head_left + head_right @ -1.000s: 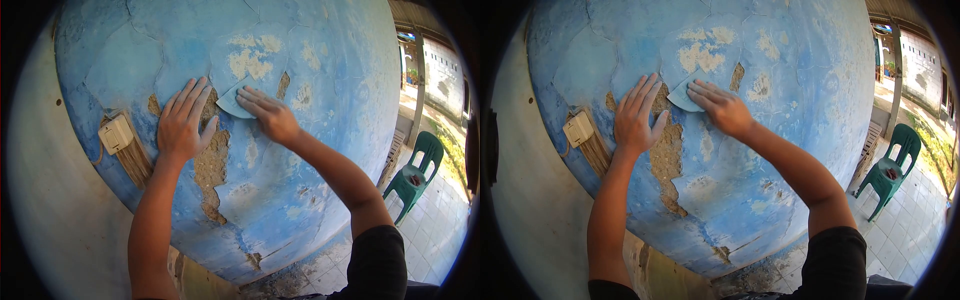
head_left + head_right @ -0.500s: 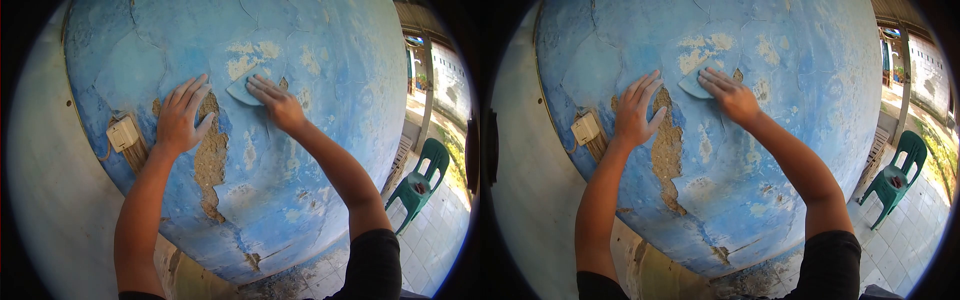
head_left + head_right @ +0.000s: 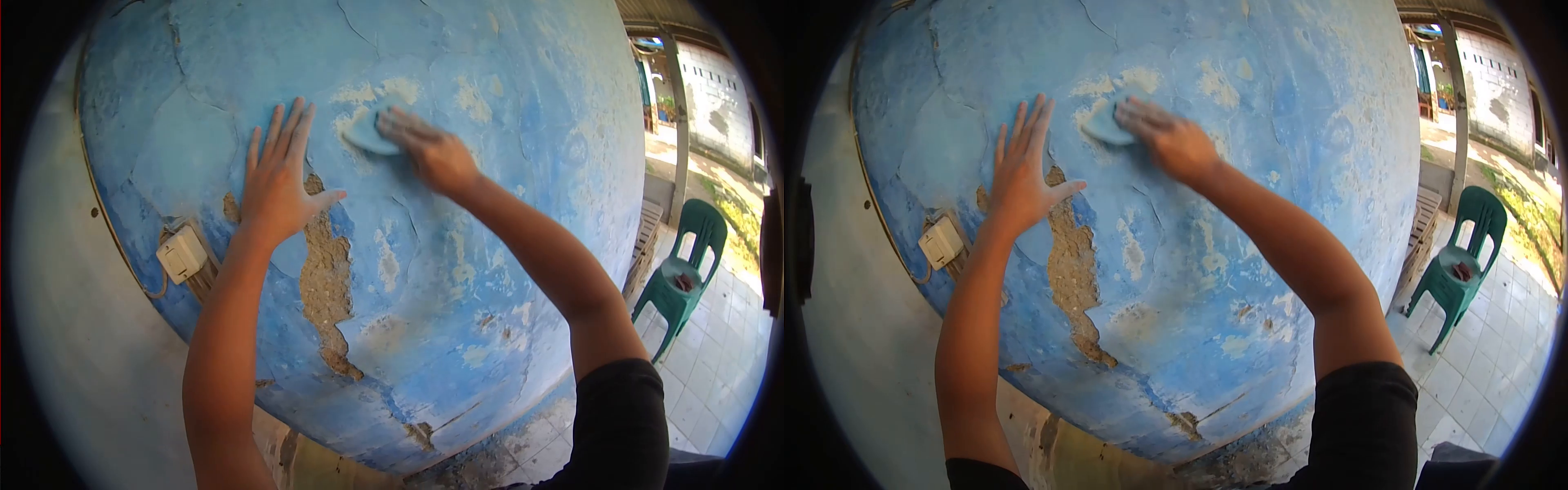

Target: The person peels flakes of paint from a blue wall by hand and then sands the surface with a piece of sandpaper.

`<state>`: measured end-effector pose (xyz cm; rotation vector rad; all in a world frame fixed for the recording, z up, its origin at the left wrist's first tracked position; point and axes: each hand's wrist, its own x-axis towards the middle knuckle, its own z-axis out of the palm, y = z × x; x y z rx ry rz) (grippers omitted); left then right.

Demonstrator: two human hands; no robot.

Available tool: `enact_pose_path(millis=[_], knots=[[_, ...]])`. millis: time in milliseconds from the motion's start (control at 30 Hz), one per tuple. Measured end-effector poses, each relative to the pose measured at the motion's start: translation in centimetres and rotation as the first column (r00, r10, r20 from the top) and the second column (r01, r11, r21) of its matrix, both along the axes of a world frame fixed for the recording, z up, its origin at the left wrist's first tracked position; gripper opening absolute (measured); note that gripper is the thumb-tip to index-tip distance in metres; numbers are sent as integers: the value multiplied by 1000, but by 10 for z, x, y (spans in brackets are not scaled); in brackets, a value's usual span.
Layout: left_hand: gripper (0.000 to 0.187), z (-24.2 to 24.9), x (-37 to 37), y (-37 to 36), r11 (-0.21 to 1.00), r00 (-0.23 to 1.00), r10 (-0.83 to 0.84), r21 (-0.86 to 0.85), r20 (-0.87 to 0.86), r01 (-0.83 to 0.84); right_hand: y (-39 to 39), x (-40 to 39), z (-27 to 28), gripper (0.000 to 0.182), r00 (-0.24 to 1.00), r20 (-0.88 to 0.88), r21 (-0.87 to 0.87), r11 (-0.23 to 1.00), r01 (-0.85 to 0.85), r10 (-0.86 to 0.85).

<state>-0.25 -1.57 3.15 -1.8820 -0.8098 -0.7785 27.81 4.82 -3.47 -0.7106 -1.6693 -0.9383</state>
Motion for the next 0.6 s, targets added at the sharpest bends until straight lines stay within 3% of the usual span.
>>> enact_pose_path(millis=[67,100,200,267,333,367,433,533,600], knots=[[132,2,5,-2,1000,1000,8,-25,22,-7,1,15,44,50,985,-173,130,992,2,20],[134,2,6,-2,999,999,8,-31,32,-7,-3,9,51,51,972,-233,89,996,5,16],[138,1,5,0,999,999,11,-40,40,-10,11,-23,22,49,938,-330,181,983,-41,101],[140,1,7,2,999,999,7,-38,36,-6,-8,-44,-26,49,996,-75,140,990,-36,47],[142,0,8,3,1000,999,1,-24,54,0,-13,-28,-43,54,989,103,49,992,-114,108],[142,0,9,3,1000,999,7,-18,52,-6,-11,-16,-39,54,988,101,54,991,-119,114],[143,0,10,1,999,998,24,-38,58,-22,4,6,-11,49,995,70,39,997,68,-71],[146,1,9,3,999,998,39,-31,42,-37,12,14,47,47,943,-327,189,982,5,58],[146,3,8,1,999,999,30,-45,37,-29,18,-24,44,47,897,-424,291,957,3,126]])
